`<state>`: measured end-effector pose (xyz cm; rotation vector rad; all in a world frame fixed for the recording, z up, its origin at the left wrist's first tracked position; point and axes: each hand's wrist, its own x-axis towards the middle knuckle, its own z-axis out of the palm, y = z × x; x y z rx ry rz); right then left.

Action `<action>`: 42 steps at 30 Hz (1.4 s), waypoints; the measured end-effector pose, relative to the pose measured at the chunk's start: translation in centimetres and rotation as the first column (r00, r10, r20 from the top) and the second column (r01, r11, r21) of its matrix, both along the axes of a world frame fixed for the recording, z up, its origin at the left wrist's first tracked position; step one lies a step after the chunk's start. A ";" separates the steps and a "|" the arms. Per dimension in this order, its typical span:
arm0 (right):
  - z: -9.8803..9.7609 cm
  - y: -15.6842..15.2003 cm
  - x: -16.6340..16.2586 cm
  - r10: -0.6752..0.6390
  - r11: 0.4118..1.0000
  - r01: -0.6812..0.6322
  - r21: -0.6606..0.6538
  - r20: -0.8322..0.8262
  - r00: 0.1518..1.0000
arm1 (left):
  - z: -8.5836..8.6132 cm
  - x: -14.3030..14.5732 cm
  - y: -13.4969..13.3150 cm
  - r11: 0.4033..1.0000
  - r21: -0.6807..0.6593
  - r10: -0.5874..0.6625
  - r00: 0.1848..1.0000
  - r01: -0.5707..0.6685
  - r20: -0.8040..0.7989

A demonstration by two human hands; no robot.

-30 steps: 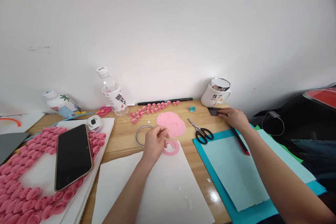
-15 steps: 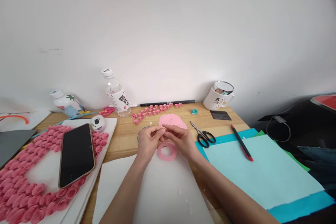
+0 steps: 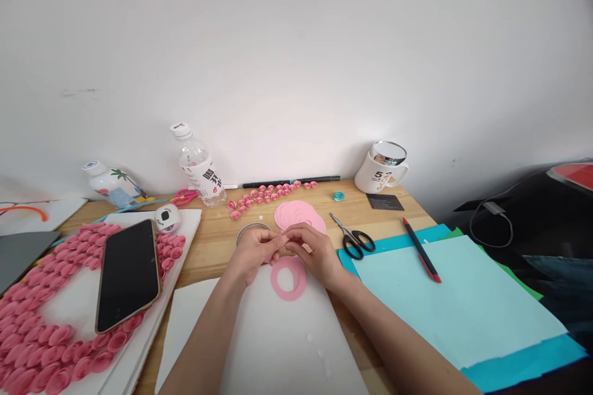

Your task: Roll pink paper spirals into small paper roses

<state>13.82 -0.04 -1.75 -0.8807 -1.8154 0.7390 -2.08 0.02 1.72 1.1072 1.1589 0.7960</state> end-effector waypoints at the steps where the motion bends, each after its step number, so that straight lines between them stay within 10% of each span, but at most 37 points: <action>1: -0.2 0.0 0.1 0.009 1.000 -0.010 0.028 0.041 0.999 | 0.0 0.0 0.0 1.000 -0.008 0.010 1.000 -0.010 -0.014; 6: -0.6 0.1 0.5 0.031 0.998 -0.038 0.043 0.145 0.989 | 0.4 0.1 0.0 1.000 -0.001 -0.011 0.999 0.011 -0.040; 25: 1.1 0.3 0.1 -0.043 0.902 -0.155 -0.402 -0.442 0.896 | 1.4 1.7 -0.5 0.989 0.098 0.111 0.994 -0.110 -0.006; 42: 0.4 0.6 0.3 -0.135 0.871 -0.104 -0.480 -0.438 0.889 | 0.8 1.8 -0.5 0.984 0.155 0.100 0.994 -0.091 -0.049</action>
